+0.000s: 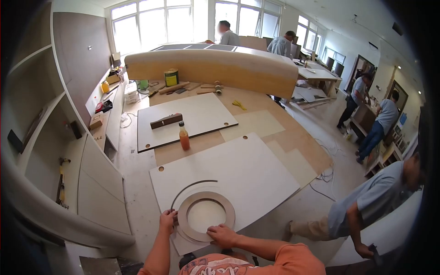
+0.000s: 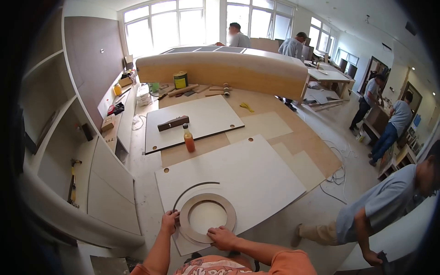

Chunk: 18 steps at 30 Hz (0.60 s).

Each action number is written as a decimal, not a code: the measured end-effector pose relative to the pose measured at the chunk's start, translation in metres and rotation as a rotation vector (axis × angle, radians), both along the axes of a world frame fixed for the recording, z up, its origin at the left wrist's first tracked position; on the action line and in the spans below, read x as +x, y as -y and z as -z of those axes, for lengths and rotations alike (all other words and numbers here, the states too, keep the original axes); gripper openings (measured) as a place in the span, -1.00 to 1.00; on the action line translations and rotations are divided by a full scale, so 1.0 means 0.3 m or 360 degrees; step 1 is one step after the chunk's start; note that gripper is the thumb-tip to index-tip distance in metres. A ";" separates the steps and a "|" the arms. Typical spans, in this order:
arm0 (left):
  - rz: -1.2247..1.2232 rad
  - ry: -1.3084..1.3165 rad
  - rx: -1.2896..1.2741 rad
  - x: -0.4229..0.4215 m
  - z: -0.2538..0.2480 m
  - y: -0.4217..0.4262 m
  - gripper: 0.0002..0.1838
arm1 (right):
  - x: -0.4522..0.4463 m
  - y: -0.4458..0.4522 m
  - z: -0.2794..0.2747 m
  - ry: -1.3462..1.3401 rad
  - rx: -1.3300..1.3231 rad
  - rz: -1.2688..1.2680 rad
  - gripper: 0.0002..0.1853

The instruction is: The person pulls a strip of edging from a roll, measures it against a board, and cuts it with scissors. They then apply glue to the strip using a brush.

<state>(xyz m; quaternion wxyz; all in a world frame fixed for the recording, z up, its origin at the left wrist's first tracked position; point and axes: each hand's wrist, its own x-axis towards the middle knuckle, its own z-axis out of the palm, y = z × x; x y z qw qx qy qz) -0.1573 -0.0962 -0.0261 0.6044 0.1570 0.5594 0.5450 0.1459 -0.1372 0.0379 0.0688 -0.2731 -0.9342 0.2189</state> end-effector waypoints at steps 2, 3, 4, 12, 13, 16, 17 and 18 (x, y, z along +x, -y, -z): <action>-0.0047 -0.0055 -0.0056 0.007 -0.071 -0.026 -0.71 | -0.006 0.009 0.001 0.0021 -0.0003 0.0141 -0.46; -0.0095 -0.0103 -0.0051 -0.007 -0.081 -0.042 -0.74 | -0.011 0.008 0.005 0.0038 0.0001 0.0211 -0.47; -0.0141 -0.0155 -0.0048 -0.031 -0.093 -0.055 -0.76 | -0.024 0.006 0.009 0.0051 0.0002 0.0282 -0.48; -0.0322 0.0317 0.0254 -0.432 -0.108 -0.095 -0.86 | -0.250 -0.081 0.035 0.0124 0.0107 0.1252 -0.54; -0.0308 0.0400 0.0307 -0.492 -0.116 -0.086 -0.89 | -0.280 -0.095 0.033 0.0149 0.0119 0.1345 -0.54; -0.0234 0.0515 0.0307 -0.590 -0.133 -0.040 -0.94 | -0.337 -0.133 0.084 0.0092 0.0249 0.1530 -0.54; -0.0230 0.0539 0.0301 -0.611 -0.142 -0.016 -0.95 | -0.352 -0.148 0.089 0.0136 0.0166 0.1599 -0.51; -0.0221 0.0560 0.0298 -0.621 -0.153 0.006 -0.95 | -0.372 -0.156 0.079 0.0155 0.0177 0.1638 -0.49</action>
